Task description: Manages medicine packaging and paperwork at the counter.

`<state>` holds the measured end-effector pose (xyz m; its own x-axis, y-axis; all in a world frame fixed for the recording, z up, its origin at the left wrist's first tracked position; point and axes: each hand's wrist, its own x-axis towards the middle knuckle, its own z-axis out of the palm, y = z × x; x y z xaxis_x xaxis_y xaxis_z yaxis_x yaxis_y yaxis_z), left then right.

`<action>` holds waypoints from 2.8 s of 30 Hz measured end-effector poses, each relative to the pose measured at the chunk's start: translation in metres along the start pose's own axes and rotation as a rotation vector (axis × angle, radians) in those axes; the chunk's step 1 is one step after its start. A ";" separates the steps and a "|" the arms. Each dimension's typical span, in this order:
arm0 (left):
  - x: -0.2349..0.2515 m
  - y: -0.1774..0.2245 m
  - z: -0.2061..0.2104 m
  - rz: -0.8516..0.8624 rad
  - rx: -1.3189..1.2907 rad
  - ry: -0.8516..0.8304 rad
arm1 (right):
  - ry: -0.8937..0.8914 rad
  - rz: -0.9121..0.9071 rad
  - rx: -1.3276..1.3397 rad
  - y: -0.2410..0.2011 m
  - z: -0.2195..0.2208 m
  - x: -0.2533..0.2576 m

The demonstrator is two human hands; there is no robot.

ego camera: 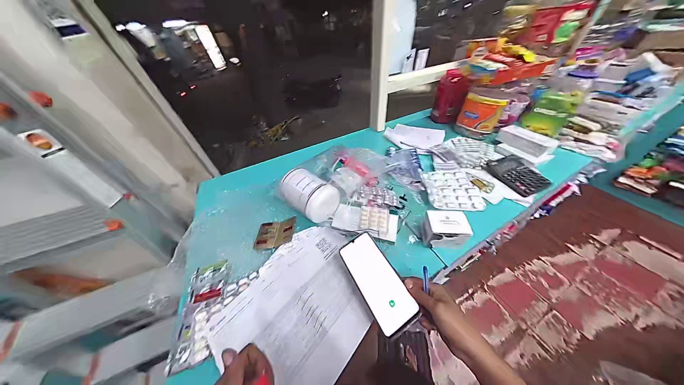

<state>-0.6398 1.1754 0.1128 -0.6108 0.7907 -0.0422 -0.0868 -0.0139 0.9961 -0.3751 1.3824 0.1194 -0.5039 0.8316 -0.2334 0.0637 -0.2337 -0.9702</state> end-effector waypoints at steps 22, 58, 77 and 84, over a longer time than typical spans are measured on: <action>0.026 -0.023 0.033 0.037 0.757 0.419 | -0.234 -0.366 -0.869 -0.025 -0.017 0.072; -0.046 -0.010 0.011 -0.258 -0.173 0.297 | -0.851 -0.823 -0.893 -0.014 0.100 0.012; -0.091 0.012 -0.030 0.078 -0.218 0.265 | 0.060 -0.404 -1.301 -0.024 0.020 0.028; -0.112 0.010 -0.084 0.600 -0.329 0.897 | 0.080 -0.431 -1.321 -0.016 0.030 0.029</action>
<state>-0.6383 1.0356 0.1206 -0.9568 -0.1220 0.2639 0.2886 -0.5090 0.8110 -0.4164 1.3950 0.1299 -0.6442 0.7526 0.1364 0.6979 0.6514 -0.2976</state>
